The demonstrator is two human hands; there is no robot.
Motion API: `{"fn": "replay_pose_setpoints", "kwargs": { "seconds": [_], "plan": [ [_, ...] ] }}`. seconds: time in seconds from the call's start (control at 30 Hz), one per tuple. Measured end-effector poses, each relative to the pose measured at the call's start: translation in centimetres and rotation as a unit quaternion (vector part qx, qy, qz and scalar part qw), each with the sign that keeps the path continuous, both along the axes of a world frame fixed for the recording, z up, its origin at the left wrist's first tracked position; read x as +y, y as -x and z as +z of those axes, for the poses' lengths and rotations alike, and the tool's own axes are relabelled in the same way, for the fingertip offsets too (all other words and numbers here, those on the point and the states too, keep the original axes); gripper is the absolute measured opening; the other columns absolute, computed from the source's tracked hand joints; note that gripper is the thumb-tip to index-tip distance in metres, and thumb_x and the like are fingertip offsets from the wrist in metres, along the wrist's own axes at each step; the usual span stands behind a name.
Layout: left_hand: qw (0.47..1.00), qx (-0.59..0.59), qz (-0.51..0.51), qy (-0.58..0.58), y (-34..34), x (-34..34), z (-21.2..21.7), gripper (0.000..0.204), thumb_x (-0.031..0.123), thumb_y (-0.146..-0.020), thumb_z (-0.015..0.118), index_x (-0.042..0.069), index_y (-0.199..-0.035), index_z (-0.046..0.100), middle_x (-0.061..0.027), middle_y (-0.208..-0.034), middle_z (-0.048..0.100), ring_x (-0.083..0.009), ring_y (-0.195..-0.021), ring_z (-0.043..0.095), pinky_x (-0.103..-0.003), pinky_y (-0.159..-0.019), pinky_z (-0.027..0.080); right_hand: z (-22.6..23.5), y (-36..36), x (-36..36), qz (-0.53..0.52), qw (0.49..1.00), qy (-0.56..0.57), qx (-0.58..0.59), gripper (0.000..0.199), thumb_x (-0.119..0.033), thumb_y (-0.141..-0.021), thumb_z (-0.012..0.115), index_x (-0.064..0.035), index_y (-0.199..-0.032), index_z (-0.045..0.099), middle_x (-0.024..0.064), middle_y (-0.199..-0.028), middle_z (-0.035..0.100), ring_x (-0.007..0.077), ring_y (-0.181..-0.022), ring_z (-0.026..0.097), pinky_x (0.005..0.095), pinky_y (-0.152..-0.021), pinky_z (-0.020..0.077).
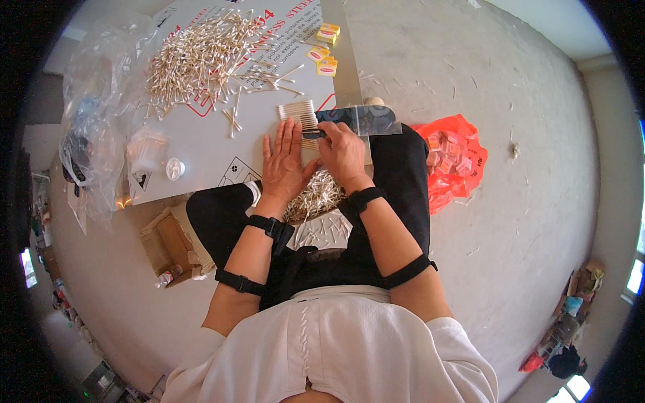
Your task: Manually organizing cotton swabs into small plastic cases and applying product labels.
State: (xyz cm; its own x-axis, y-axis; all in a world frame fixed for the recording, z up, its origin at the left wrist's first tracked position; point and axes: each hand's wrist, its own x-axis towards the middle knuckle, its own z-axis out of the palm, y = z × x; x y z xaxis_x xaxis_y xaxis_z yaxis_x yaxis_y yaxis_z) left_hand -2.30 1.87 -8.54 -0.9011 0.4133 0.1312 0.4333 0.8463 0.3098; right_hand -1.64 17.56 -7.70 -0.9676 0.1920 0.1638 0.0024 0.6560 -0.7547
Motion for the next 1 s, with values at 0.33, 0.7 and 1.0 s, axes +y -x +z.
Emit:
{"fn": "replay_pose_setpoints", "kwargs": {
  "seconds": [0.33, 0.7, 1.0],
  "plan": [
    [1.000, -0.007, 0.001, -0.002, 0.0, 0.0, -0.1, 0.093, 0.050, -0.081, 0.067, 0.005, -0.151, 0.027, -0.0111, -0.160, 0.021, -0.0260, -0.149, 0.018, -0.052, -0.119, 0.011, 0.0, 0.6, 0.1, 0.004, 0.999, -0.041, -0.014, 0.022, -0.016, -0.080, 0.069, -0.0151, -0.102, 0.069, 0.0056, -0.077, 0.062, 0.0259, -0.071, 0.064, 0.0385, -0.061, 0.0498],
    [1.000, -0.011, 0.000, -0.007, -0.1, 0.0, 0.1, 0.091, 0.048, -0.082, 0.068, 0.004, -0.151, 0.028, -0.0117, -0.160, 0.021, -0.0262, -0.149, 0.018, -0.052, -0.119, 0.011, 0.2, 0.8, 0.1, 0.002, 1.000, -0.018, -0.010, 0.018, -0.015, -0.081, 0.067, -0.0125, -0.099, 0.070, 0.0073, -0.079, 0.063, 0.0278, -0.072, 0.065, 0.0388, -0.063, 0.0507],
    [1.000, -0.013, 0.001, -0.010, 0.0, 0.0, 0.1, 0.091, 0.050, -0.083, 0.066, 0.003, -0.150, 0.028, -0.0125, -0.160, 0.021, -0.0263, -0.149, 0.017, -0.052, -0.119, 0.010, 0.3, 1.9, 0.3, 0.014, 0.999, -0.046, -0.002, 0.017, -0.014, -0.081, 0.067, -0.0121, -0.098, 0.070, 0.0093, -0.079, 0.062, 0.0300, -0.073, 0.064, 0.0404, -0.064, 0.0510]
  ]
}}
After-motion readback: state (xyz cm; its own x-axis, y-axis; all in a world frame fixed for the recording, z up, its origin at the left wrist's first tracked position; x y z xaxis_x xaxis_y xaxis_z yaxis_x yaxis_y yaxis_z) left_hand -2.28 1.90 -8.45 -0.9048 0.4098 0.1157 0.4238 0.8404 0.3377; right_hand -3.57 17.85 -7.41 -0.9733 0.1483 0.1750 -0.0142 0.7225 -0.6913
